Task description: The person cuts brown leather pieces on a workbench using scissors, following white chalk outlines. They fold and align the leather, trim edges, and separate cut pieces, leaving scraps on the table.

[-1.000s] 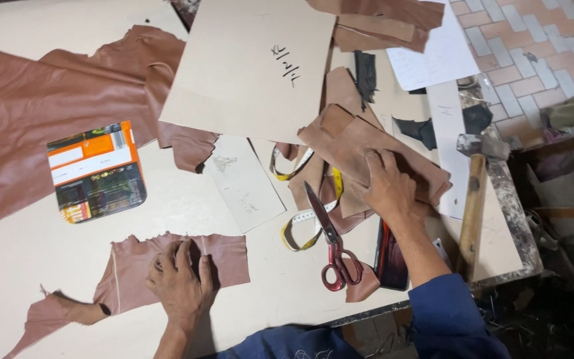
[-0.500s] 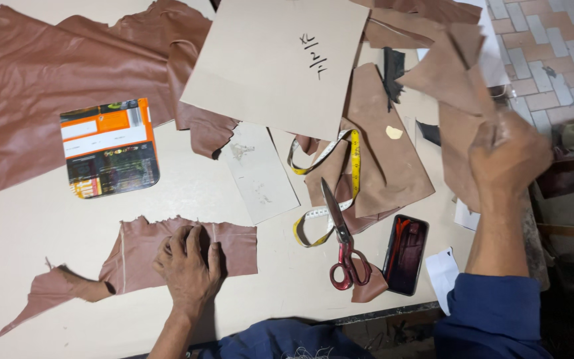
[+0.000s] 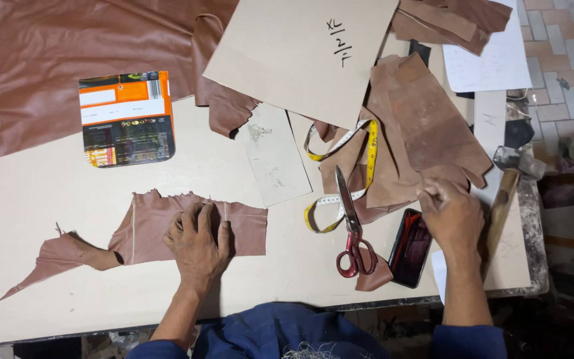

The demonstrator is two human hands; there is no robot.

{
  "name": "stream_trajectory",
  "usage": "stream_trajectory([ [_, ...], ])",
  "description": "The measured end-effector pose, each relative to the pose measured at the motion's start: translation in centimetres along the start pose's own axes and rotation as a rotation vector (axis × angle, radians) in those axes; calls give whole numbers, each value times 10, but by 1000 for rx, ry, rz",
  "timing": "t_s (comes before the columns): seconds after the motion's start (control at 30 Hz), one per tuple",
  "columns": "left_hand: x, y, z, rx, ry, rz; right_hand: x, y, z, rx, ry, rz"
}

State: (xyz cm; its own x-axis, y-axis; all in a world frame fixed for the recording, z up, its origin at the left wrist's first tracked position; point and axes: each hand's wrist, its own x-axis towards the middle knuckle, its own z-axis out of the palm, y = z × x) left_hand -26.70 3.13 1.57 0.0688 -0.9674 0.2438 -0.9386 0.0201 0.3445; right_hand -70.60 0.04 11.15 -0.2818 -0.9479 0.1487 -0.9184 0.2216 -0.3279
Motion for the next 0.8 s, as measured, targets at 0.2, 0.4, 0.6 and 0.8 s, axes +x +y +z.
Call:
stream_trajectory([
  [0.2,-7,-5,3,15,-2,1,-81,26,2,139,35,178],
  [0.4,-10,-1,2,32,10,18,-109,40,0,179,26,216],
  [0.6,-15,4,2,19,33,49,-113,32,-1,163,-3,206],
  [0.8,-13,5,0,21,33,31,-107,16,-3,157,-26,129],
])
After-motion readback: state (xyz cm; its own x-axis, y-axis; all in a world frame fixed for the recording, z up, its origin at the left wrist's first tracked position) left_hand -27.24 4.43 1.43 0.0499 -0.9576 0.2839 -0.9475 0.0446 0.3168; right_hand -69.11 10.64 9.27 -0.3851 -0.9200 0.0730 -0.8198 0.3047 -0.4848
